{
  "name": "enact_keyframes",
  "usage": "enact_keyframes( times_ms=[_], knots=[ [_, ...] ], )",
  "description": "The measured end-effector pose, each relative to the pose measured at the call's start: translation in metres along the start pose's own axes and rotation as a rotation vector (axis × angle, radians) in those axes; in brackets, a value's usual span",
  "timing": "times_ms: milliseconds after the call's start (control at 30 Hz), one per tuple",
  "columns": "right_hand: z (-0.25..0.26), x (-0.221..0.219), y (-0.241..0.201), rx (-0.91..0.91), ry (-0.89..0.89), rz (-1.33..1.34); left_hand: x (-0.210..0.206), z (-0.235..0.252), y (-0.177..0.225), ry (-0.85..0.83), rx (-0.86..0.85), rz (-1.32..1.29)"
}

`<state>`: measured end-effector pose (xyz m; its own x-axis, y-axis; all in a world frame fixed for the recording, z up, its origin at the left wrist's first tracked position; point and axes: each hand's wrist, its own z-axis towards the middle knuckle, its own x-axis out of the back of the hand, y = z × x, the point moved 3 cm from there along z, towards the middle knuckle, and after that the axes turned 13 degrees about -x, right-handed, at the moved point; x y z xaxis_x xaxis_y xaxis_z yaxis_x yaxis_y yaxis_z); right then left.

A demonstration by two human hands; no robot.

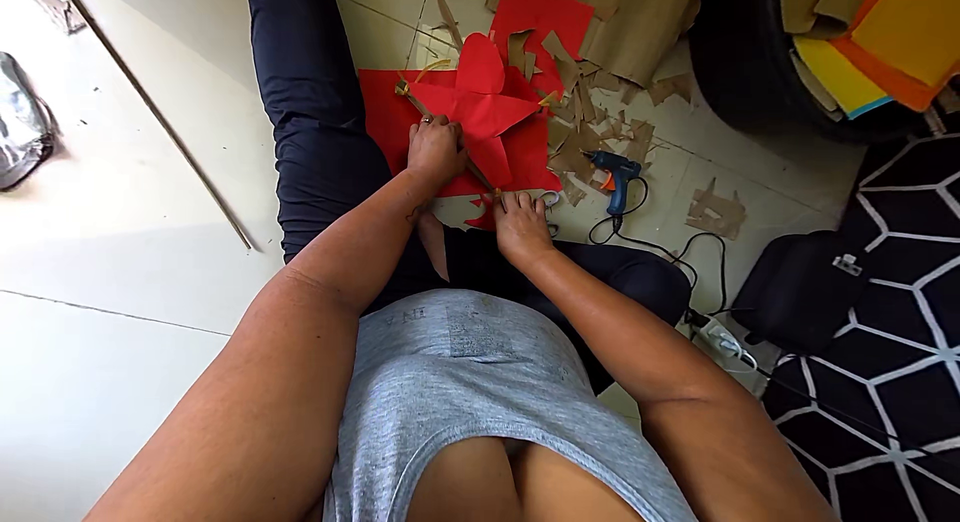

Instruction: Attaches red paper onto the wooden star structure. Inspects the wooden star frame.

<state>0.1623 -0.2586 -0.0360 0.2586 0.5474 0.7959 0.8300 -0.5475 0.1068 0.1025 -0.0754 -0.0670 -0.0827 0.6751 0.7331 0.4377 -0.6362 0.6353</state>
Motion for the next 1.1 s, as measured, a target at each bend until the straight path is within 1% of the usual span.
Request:
enact_keyframes(
  times_ms=[100, 200, 333, 367, 433, 467, 600, 667, 733, 767, 833, 933, 1033, 1100],
  knots=[
    [0.007, 0.007, 0.003, 0.009, 0.150, 0.118, 0.001, -0.001, -0.001, -0.014, -0.004, 0.000],
    [0.017, 0.010, 0.006, -0.029, 0.154, 0.150, 0.000, -0.001, -0.002, 0.004, -0.023, -0.002],
    [0.019, 0.027, 0.000, -0.099, 0.011, 0.117, 0.001, -0.002, -0.001, 0.026, -0.027, -0.026],
    [0.022, 0.024, 0.001, -0.084, 0.043, 0.114, 0.001, -0.001, -0.001, 0.023, -0.020, -0.022],
    [0.030, 0.014, 0.006, -0.034, 0.167, 0.118, -0.001, 0.000, -0.002, 0.014, -0.003, -0.007],
    [0.032, 0.013, 0.006, -0.023, 0.193, 0.124, -0.001, 0.001, -0.002, 0.009, 0.002, -0.002],
    [0.040, 0.016, 0.001, -0.010, 0.194, 0.132, -0.001, 0.001, -0.001, 0.011, 0.008, 0.006],
    [0.044, 0.017, 0.001, 0.003, 0.243, 0.202, -0.003, 0.001, -0.001, 0.022, 0.003, 0.012],
    [0.050, 0.018, 0.006, 0.011, 0.348, 0.364, -0.003, 0.001, -0.001, 0.030, 0.002, 0.016],
    [0.053, 0.021, 0.008, -0.017, 0.360, 0.458, -0.003, 0.001, -0.001, 0.035, 0.003, 0.017],
    [0.062, 0.025, 0.014, -0.095, 0.337, 0.658, -0.002, 0.001, 0.000, 0.045, 0.004, 0.015],
    [0.078, 0.030, 0.021, -0.221, 0.202, 0.884, -0.002, 0.001, 0.000, 0.036, 0.005, 0.015],
    [0.085, 0.037, 0.020, -0.303, 0.098, 0.958, -0.002, 0.001, 0.000, 0.036, 0.005, 0.012],
    [0.088, 0.039, 0.021, -0.322, 0.083, 0.955, -0.002, 0.001, 0.000, 0.034, 0.001, 0.008]
  ],
)
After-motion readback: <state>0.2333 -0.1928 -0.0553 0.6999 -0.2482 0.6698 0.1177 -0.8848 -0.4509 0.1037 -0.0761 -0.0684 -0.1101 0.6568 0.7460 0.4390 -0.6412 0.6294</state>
